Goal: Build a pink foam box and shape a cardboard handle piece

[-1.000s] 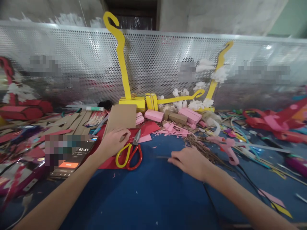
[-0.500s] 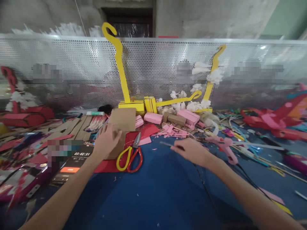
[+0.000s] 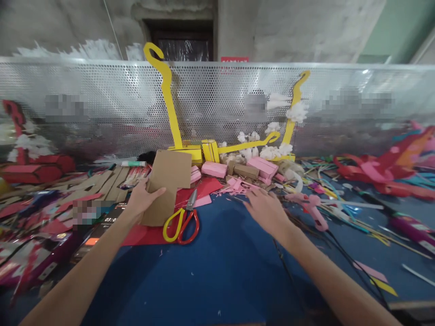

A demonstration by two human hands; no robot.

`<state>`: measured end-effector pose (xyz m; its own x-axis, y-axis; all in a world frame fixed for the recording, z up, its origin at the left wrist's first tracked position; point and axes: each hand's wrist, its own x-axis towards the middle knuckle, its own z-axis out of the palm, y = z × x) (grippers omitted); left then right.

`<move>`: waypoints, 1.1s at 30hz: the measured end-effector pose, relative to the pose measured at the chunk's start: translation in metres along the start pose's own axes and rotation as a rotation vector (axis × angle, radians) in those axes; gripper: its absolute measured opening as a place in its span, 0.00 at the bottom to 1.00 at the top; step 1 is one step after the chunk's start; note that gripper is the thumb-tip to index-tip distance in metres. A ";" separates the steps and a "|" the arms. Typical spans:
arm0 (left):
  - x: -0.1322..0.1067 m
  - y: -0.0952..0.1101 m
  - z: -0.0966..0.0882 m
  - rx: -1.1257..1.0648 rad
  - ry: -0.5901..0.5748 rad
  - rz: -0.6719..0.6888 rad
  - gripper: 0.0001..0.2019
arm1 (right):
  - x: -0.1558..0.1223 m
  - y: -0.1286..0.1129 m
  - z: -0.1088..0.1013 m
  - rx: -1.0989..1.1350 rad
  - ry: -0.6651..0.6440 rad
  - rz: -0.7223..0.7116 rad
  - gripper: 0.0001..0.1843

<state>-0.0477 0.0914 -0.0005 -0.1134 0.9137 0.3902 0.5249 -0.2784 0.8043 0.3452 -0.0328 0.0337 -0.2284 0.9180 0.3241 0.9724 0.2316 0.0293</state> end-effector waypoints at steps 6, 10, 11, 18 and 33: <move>0.003 -0.009 0.008 -0.147 0.007 -0.020 0.28 | 0.001 -0.100 0.000 0.265 -0.167 -0.507 0.24; 0.002 -0.010 0.009 -0.225 0.029 -0.037 0.27 | 0.006 -0.139 0.000 0.423 -0.280 -0.640 0.30; 0.002 -0.010 0.008 -0.242 0.033 -0.036 0.27 | 0.007 -0.141 0.001 0.435 -0.288 -0.627 0.28; 0.003 0.001 0.007 -0.382 0.082 -0.019 0.28 | -0.009 -0.111 0.000 0.356 -0.247 -0.443 0.16; -0.029 0.034 0.033 -0.667 0.090 -0.014 0.25 | 0.028 -0.085 0.017 0.222 -0.330 -0.020 0.14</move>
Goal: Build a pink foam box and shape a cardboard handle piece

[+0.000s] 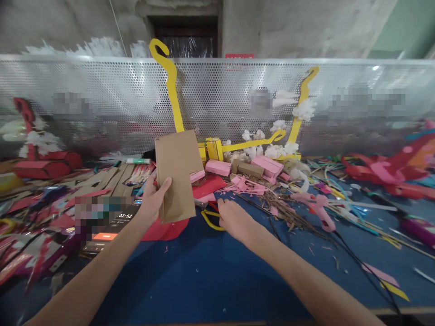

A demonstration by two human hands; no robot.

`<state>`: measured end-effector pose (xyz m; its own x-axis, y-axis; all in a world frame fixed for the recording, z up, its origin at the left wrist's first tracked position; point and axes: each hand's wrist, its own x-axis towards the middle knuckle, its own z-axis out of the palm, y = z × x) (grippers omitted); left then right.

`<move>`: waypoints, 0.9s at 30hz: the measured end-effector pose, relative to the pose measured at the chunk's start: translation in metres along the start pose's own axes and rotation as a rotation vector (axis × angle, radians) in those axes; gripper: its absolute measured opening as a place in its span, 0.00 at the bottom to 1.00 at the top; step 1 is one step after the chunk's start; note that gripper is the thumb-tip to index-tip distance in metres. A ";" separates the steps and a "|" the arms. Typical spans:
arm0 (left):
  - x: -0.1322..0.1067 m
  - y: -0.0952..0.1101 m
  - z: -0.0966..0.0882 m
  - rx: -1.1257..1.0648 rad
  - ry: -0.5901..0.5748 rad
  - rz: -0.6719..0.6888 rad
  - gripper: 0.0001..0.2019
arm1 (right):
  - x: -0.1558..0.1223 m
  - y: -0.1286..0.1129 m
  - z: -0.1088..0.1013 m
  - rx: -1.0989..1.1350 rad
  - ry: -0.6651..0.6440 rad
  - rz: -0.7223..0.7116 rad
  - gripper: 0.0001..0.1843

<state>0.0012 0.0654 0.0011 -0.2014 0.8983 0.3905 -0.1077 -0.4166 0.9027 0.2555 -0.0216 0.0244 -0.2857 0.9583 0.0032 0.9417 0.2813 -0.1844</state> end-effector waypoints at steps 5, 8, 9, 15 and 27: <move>-0.013 0.014 0.009 -0.096 0.065 -0.145 0.25 | 0.006 0.029 -0.004 0.204 -0.070 0.003 0.12; -0.016 0.024 0.011 -0.110 0.107 -0.229 0.24 | 0.002 0.041 -0.014 0.410 -0.118 -0.021 0.08; -0.016 0.028 0.012 -0.119 0.105 -0.249 0.24 | 0.000 0.043 -0.017 0.473 -0.122 -0.031 0.09; -0.024 0.042 0.009 -0.242 -0.143 -0.246 0.36 | -0.009 0.035 -0.020 1.077 0.078 -0.088 0.15; -0.036 0.039 0.010 -0.200 -0.162 -0.132 0.31 | -0.010 0.043 0.012 0.875 0.250 -0.013 0.15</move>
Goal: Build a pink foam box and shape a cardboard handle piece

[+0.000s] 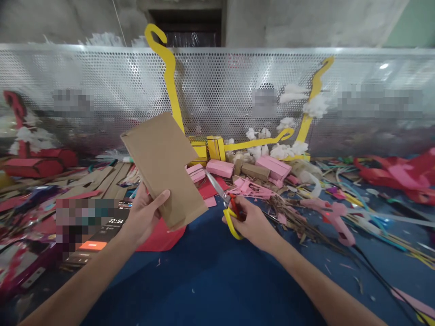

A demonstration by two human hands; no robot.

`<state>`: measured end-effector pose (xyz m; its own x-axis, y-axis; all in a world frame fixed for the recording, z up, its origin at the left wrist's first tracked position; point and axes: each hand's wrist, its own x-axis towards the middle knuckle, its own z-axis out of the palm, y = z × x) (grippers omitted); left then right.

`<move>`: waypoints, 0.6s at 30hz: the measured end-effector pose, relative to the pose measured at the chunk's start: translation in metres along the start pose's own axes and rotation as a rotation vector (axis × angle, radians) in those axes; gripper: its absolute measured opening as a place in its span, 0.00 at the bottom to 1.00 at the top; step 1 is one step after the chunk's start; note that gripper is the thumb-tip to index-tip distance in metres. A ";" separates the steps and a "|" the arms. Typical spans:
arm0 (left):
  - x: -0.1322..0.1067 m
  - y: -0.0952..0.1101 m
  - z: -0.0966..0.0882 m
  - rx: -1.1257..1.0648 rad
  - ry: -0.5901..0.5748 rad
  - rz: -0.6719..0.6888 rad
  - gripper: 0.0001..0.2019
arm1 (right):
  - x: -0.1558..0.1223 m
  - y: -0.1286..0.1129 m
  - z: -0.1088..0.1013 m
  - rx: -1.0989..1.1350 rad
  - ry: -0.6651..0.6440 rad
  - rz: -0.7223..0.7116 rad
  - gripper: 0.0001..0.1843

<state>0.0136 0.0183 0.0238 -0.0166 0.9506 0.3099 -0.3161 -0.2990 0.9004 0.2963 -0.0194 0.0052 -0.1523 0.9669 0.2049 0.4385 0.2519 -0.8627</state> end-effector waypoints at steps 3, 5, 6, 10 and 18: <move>-0.001 0.003 0.001 0.008 0.032 0.039 0.30 | -0.006 -0.002 0.003 -0.305 0.070 0.026 0.25; -0.001 0.004 0.002 0.003 0.048 0.044 0.29 | -0.008 -0.003 0.004 -0.456 0.125 -0.009 0.32; -0.001 0.004 0.002 -0.003 0.055 0.040 0.29 | -0.009 -0.004 0.004 -0.489 0.140 -0.029 0.34; -0.002 0.005 0.003 -0.039 0.071 0.028 0.31 | -0.012 -0.008 0.004 -0.515 0.141 -0.107 0.26; -0.006 0.003 0.003 -0.031 0.014 0.040 0.27 | -0.013 -0.011 0.005 -0.548 0.125 -0.121 0.21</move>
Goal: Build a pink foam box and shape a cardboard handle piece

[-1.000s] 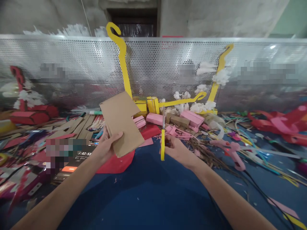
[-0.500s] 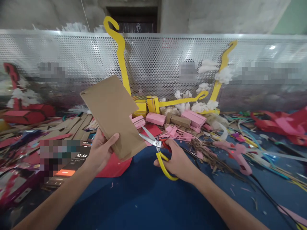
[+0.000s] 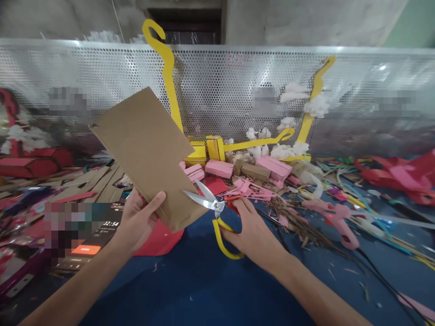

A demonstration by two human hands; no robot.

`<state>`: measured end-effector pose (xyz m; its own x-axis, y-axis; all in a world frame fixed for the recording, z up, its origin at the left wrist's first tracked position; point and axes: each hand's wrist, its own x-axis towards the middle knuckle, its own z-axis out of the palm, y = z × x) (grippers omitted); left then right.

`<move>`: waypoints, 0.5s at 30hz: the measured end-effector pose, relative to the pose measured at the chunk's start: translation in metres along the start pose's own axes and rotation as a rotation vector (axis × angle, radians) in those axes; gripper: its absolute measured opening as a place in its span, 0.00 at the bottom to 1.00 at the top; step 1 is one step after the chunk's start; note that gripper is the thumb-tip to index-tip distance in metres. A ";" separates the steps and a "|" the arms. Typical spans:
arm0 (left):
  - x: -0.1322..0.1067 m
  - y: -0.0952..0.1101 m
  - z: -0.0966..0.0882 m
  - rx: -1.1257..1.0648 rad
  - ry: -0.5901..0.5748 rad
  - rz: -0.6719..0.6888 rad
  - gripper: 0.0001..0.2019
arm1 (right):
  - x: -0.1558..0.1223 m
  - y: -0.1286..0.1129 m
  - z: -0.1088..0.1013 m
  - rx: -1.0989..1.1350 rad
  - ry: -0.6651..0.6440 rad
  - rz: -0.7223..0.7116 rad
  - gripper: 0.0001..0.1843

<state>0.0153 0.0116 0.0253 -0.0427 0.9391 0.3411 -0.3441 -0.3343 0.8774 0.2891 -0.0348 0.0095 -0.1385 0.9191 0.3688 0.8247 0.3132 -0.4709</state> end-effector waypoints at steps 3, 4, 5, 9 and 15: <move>0.000 -0.001 0.000 -0.032 0.009 -0.020 0.27 | 0.000 0.001 -0.001 0.026 -0.064 0.054 0.20; -0.001 -0.001 0.000 -0.041 0.012 -0.029 0.27 | 0.000 0.001 -0.002 0.045 -0.084 0.072 0.18; -0.001 -0.001 0.000 -0.049 0.014 -0.037 0.28 | 0.000 0.001 -0.002 0.061 -0.099 0.086 0.17; 0.000 0.000 0.001 -0.061 0.011 -0.057 0.29 | 0.000 0.004 -0.004 0.040 -0.090 0.081 0.18; 0.000 0.000 0.002 -0.037 0.026 -0.083 0.29 | 0.001 0.009 -0.001 0.019 -0.056 0.081 0.14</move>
<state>0.0169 0.0111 0.0262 -0.0368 0.9654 0.2581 -0.3823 -0.2523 0.8889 0.2970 -0.0313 0.0058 -0.1027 0.9535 0.2834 0.8242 0.2411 -0.5125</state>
